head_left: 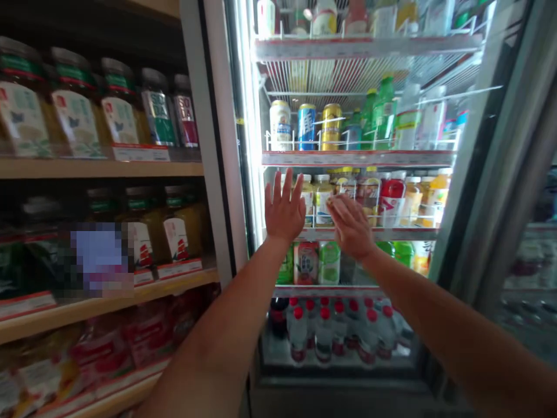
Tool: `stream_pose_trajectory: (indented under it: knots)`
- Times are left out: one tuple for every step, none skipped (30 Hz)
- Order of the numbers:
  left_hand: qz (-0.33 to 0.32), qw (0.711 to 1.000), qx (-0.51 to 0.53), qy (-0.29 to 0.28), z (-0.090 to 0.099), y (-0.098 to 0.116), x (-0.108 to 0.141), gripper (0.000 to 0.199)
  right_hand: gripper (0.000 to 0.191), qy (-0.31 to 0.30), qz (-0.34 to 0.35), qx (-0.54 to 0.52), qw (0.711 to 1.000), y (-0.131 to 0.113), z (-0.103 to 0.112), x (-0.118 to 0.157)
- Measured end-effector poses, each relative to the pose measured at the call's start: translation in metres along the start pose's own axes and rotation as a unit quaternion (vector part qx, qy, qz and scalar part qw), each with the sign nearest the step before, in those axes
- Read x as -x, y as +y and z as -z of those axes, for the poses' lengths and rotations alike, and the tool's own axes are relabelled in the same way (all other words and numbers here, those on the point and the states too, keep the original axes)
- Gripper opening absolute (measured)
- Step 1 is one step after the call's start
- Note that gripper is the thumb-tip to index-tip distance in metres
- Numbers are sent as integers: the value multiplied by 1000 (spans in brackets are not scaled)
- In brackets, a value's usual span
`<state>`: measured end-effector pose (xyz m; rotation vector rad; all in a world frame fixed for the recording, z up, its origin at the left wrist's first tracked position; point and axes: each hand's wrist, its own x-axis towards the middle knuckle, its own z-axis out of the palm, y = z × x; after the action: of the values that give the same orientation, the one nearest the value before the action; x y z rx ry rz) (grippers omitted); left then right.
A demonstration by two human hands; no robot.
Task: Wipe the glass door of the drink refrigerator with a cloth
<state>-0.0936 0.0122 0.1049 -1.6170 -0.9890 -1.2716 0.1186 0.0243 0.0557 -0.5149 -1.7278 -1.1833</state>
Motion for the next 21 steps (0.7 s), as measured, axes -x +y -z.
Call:
stream_pose_trajectory:
  knots:
    - [3,1000,5,-3,-2,0,0,57,70,-31,57,-16,998,2,3,1]
    - [4,1000,8,-2,-3,-1,2,57,69,-66,119,-39,990,6,6,0]
    - [3,1000,7,0,-4,-1,3,57,68,-98,167,-63,979,12,9,-3]
    - [-1,1000,4,4,-5,-1,4,57,67,-120,185,-79,972,20,12,-8]
    - [-7,1000,-2,9,-5,-2,5,57,66,-127,164,-84,975,29,15,-14]
    - [-12,1000,-7,14,-6,-2,5,56,66,-113,109,-74,985,38,18,-21]
    - [-16,1000,-12,19,-6,-2,5,56,66,-75,29,-52,995,46,19,-27]
    - [-17,1000,-13,21,-6,-3,5,56,66,-20,-60,-23,998,53,20,-31]
    - [-15,1000,-11,21,-6,-3,5,56,66,36,-134,4,990,56,19,-32]
    - [-12,1000,-7,20,-6,-3,4,56,67,77,-176,23,981,57,18,-31]
    - [-9,1000,-4,19,-7,-3,4,56,68,93,-175,29,980,54,17,-27]
    - [-6,1000,-2,19,-7,-3,4,56,69,79,-131,24,988,50,16,-22]
    - [-6,1000,-1,19,-7,-3,3,56,71,40,-52,8,998,46,15,-17]
    - [-7,1000,-1,20,-7,-3,3,56,71,-10,42,-17,999,42,15,-14]
    - [-8,1000,-2,23,-7,-3,3,56,71,-55,126,-41,990,39,15,-11]
    - [-10,1000,-5,25,-7,-3,3,56,70,-87,180,-58,978,38,17,-12]
    - [-12,1000,-7,28,-7,-3,3,56,68,-102,195,-65,973,38,18,-14]
    - [-15,999,-11,31,-7,-3,3,56,68,-100,171,-59,978,40,19,-17]
    - [-17,999,-15,35,-7,-3,3,57,69,-83,116,-44,989,42,20,-21]
    - [-18,999,-17,38,-7,-3,3,57,70,-51,45,-25,997,43,19,-24]
    - [-19,999,-17,40,-8,-3,3,57,71,-13,-26,-6,1000,42,18,-25]
